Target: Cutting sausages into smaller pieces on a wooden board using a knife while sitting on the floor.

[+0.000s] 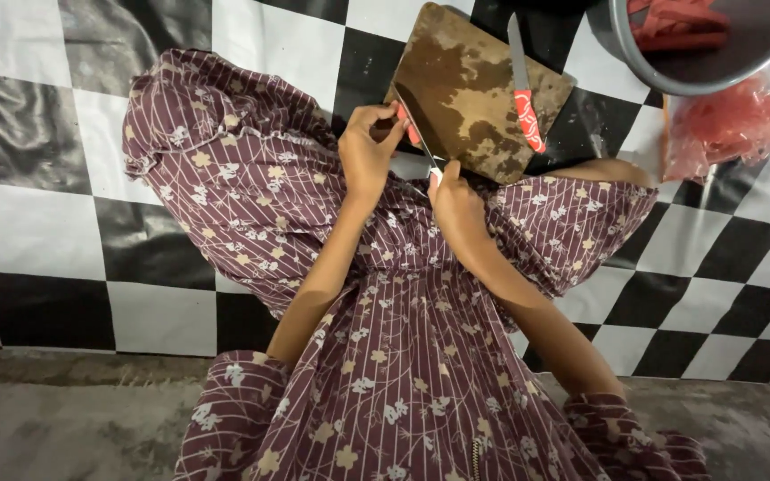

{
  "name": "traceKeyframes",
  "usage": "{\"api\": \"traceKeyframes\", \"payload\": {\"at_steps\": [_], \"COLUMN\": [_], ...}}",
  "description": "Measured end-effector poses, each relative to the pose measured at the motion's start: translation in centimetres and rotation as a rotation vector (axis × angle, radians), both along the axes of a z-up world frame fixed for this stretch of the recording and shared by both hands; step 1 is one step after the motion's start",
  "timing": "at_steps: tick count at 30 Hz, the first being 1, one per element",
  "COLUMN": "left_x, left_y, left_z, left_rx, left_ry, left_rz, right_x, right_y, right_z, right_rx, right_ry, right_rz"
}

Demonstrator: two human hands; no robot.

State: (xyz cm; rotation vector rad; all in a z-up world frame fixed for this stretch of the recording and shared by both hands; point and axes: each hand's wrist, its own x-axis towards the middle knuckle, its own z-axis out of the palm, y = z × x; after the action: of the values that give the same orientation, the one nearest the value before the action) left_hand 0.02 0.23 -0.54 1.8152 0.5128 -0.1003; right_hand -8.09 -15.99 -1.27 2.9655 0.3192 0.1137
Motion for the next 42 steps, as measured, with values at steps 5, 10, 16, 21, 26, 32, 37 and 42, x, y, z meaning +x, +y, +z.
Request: {"api": "traceKeyframes", "payload": {"at_steps": [5, 10, 16, 21, 26, 32, 37, 42], "left_x": [0.3, 0.2, -0.1, -0.2, -0.6, -0.7, -0.3, -0.3], "left_y": [0.2, 0.0, -0.5, -0.4, -0.8, -0.5, -0.7, -0.2], "left_z": [1.5, 2.2, 1.6, 0.9, 0.0, -0.1, -0.7, 1.7], "left_rx": [-0.131, -0.114, -0.091, -0.139, -0.169, -0.184, -0.222, -0.319], "left_ry": [0.052, 0.008, -0.031, -0.053, -0.056, -0.053, -0.025, -0.018], "left_rz": [0.026, 0.005, 0.036, 0.068, 0.102, 0.102, 0.127, 0.140], "right_x": [-0.1, 0.2, 0.3, -0.2, -0.8, -1.1, -1.0, 0.1], "right_y": [0.1, 0.3, -0.6, -1.2, -1.5, -1.2, -2.0, -1.2], "right_z": [-2.1, -3.5, -4.2, 0.5, 1.3, 0.6, -0.3, 3.9], "right_rx": [-0.089, -0.003, 0.281, 0.354, 0.379, 0.289, 0.225, 0.355], "right_ry": [-0.083, -0.089, 0.190, 0.365, 0.287, 0.172, 0.104, 0.345], "right_rz": [-0.031, -0.081, -0.141, -0.180, -0.149, -0.081, -0.007, -0.039]}}
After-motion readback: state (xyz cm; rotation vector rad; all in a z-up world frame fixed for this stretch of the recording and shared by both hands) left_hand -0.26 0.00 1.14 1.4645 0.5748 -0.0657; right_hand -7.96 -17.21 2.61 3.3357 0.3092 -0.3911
